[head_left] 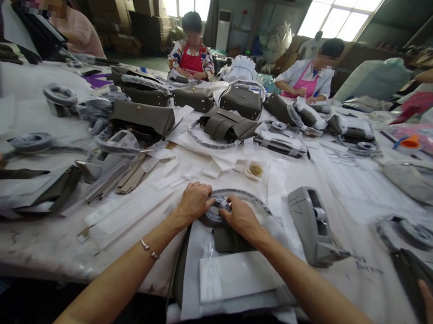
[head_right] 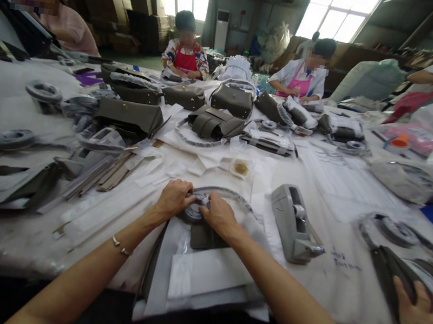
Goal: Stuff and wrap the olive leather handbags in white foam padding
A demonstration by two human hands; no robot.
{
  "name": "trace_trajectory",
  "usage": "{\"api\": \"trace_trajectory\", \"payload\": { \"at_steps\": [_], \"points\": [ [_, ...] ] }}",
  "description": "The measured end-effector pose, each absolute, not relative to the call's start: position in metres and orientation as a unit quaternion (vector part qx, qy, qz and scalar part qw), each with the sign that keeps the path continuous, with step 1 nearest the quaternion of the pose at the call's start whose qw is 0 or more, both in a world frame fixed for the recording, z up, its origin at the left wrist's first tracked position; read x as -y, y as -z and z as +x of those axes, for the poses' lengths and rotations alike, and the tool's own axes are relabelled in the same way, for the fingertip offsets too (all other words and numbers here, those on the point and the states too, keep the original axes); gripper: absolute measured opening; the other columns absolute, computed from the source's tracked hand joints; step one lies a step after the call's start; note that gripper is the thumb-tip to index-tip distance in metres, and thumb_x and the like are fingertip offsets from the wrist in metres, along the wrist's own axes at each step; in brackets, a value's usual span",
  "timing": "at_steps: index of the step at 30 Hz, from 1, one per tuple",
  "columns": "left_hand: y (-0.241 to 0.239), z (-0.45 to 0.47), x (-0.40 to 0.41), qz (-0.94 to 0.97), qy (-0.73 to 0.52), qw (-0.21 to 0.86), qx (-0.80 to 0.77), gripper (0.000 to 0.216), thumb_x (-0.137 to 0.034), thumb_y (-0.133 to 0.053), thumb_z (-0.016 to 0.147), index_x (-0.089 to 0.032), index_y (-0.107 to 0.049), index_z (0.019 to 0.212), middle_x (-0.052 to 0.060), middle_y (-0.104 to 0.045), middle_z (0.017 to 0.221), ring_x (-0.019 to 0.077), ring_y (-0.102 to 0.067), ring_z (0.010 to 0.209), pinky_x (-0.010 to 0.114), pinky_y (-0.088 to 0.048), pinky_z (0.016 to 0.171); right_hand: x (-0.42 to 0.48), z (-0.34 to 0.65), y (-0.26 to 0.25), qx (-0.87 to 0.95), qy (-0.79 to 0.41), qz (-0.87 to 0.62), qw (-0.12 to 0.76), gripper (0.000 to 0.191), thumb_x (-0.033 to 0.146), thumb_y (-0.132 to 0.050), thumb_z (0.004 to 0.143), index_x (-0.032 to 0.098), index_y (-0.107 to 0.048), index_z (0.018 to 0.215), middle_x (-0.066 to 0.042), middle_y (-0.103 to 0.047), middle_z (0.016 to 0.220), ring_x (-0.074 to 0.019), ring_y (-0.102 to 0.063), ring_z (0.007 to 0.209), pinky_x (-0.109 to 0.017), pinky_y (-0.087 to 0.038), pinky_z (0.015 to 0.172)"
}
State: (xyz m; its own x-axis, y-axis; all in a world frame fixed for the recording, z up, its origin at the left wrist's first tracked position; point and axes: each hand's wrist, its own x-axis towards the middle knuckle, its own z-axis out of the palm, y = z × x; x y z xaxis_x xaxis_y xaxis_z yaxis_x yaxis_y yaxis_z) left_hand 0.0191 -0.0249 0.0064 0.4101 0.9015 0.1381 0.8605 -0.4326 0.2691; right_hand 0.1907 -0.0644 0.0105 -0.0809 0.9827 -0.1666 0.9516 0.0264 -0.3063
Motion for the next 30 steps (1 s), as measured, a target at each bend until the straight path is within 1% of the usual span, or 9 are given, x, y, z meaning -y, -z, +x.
{"api": "trace_trajectory", "payload": {
  "at_steps": [3, 6, 8, 10, 13, 16, 22, 26, 30],
  "points": [
    [-0.009, 0.021, 0.025, 0.833, -0.13, 0.066, -0.534, 0.014, -0.03, -0.066, 0.085, -0.017, -0.066, 0.088, 0.01, -0.068, 0.093, 0.0281, -0.06, 0.101, 0.041, -0.04, 0.092, 0.05, 0.188, -0.018, 0.734, -0.147, -0.663, 0.01, 0.026, 0.026, -0.059, 0.087, 0.014, -0.061, 0.111, -0.01, -0.072, 0.101, -0.0225, -0.067, 0.093, -0.028, -0.043, 0.075],
    [-0.008, 0.023, 0.025, 0.832, -0.13, 0.066, -0.535, 0.015, -0.033, -0.068, 0.083, -0.018, -0.065, 0.081, 0.011, -0.065, 0.096, 0.0289, -0.059, 0.102, 0.041, -0.041, 0.091, 0.038, 0.185, -0.025, 0.778, -0.123, -0.617, -0.004, 0.023, 0.019, -0.06, 0.084, 0.016, -0.063, 0.107, -0.011, -0.071, 0.106, -0.0223, -0.065, 0.097, -0.028, -0.043, 0.079],
    [-0.005, 0.023, 0.024, 0.828, -0.131, 0.074, -0.541, 0.014, -0.032, -0.067, 0.082, -0.018, -0.064, 0.081, 0.011, -0.064, 0.1, 0.0284, -0.059, 0.103, 0.04, -0.043, 0.09, 0.032, 0.182, -0.028, 0.811, -0.108, -0.575, -0.01, 0.023, 0.016, -0.059, 0.085, 0.017, -0.064, 0.107, -0.011, -0.069, 0.11, -0.0219, -0.064, 0.101, -0.028, -0.043, 0.083],
    [0.0, 0.023, 0.024, 0.818, -0.136, 0.085, -0.553, 0.015, -0.028, -0.066, 0.083, -0.017, -0.064, 0.093, 0.01, -0.063, 0.106, 0.0266, -0.059, 0.103, 0.037, -0.045, 0.088, 0.026, 0.179, -0.029, 0.832, -0.094, -0.546, -0.008, 0.023, 0.015, -0.056, 0.088, 0.017, -0.064, 0.109, -0.011, -0.067, 0.114, -0.0226, -0.061, 0.106, -0.029, -0.042, 0.089],
    [0.007, 0.022, 0.022, 0.801, -0.143, 0.108, -0.571, 0.035, -0.024, -0.064, 0.084, -0.016, -0.056, 0.117, 0.01, -0.061, 0.118, 0.0221, -0.061, 0.105, 0.032, -0.047, 0.089, 0.018, 0.177, -0.028, 0.839, -0.066, -0.54, 0.009, 0.032, 0.017, -0.055, 0.089, 0.016, -0.061, 0.12, -0.015, -0.06, 0.127, -0.0281, -0.051, 0.121, -0.037, -0.038, 0.099],
    [0.011, 0.022, 0.017, 0.795, -0.137, 0.129, -0.577, 0.038, -0.022, -0.062, 0.087, -0.018, -0.054, 0.124, 0.008, -0.063, 0.116, 0.0198, -0.062, 0.106, 0.029, -0.047, 0.092, 0.013, 0.177, -0.022, 0.834, -0.06, -0.549, 0.013, 0.037, 0.023, -0.058, 0.088, 0.017, -0.061, 0.125, -0.015, -0.059, 0.131, -0.0308, -0.048, 0.125, -0.042, -0.036, 0.103],
    [0.01, 0.026, 0.009, 0.805, -0.111, 0.133, -0.567, 0.025, -0.022, -0.059, 0.09, -0.019, -0.063, 0.115, 0.008, -0.063, 0.11, 0.0211, -0.062, 0.103, 0.029, -0.046, 0.092, 0.006, 0.179, -0.012, 0.818, -0.094, -0.567, -0.004, 0.035, 0.025, -0.058, 0.09, 0.02, -0.064, 0.124, -0.011, -0.068, 0.119, -0.0243, -0.061, 0.109, -0.034, -0.044, 0.092],
    [0.008, 0.028, 0.008, 0.815, -0.095, 0.12, -0.558, 0.029, -0.019, -0.055, 0.091, -0.018, -0.062, 0.119, 0.009, -0.061, 0.107, 0.0218, -0.062, 0.103, 0.031, -0.047, 0.089, 0.004, 0.177, -0.011, 0.813, -0.105, -0.573, -0.002, 0.029, 0.026, -0.059, 0.09, 0.019, -0.067, 0.117, -0.01, -0.07, 0.111, -0.0222, -0.063, 0.105, -0.03, -0.046, 0.09],
    [0.003, 0.03, 0.006, 0.823, -0.08, 0.113, -0.551, 0.02, -0.018, -0.052, 0.091, -0.017, -0.067, 0.105, 0.012, -0.061, 0.105, 0.025, -0.063, 0.098, 0.035, -0.049, 0.084, 0.009, 0.173, -0.011, 0.806, -0.091, -0.585, 0.004, 0.024, 0.027, -0.057, 0.095, 0.015, -0.066, 0.114, -0.01, -0.067, 0.114, -0.0231, -0.062, 0.107, -0.036, -0.048, 0.092]
  ]
}}
